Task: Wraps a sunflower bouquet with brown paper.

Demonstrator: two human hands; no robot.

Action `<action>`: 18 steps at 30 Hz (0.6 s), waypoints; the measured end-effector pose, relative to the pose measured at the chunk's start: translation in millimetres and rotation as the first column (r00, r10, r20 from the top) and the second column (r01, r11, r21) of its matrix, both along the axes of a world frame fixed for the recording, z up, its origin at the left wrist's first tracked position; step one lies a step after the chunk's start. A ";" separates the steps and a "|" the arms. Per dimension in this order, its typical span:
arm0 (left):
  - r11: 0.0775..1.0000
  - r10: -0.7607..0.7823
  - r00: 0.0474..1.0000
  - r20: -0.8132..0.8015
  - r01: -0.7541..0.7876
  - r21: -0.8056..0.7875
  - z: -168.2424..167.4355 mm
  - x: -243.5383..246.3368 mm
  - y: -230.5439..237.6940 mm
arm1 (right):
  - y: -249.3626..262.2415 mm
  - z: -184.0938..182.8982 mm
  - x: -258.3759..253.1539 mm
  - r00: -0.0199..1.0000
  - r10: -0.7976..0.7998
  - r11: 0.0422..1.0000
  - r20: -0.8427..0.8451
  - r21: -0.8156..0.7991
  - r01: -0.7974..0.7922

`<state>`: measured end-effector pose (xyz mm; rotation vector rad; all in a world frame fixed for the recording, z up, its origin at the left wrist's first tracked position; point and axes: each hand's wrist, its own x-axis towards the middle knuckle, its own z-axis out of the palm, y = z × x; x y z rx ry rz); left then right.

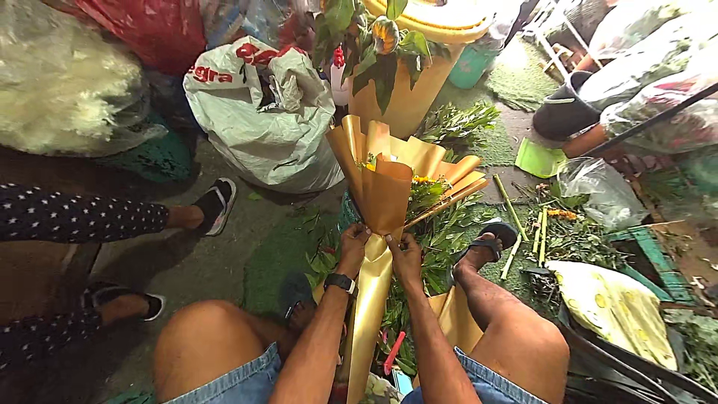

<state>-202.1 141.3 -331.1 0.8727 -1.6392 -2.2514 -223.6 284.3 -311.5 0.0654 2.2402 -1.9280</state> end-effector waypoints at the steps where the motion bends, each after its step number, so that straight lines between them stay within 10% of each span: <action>1: 1.000 0.009 1.000 0.006 -0.009 0.004 -0.2 -0.1 -0.2 | -0.1 0.8 0.4 1.000 -0.001 1.000 0.001 0.002 0.001; 18: 0.882 -0.024 0.998 0.065 0.052 -0.468 17.8 6.4 16.9 | -1.5 -1.8 -1.0 1.000 -0.011 0.999 0.029 -0.039 0.013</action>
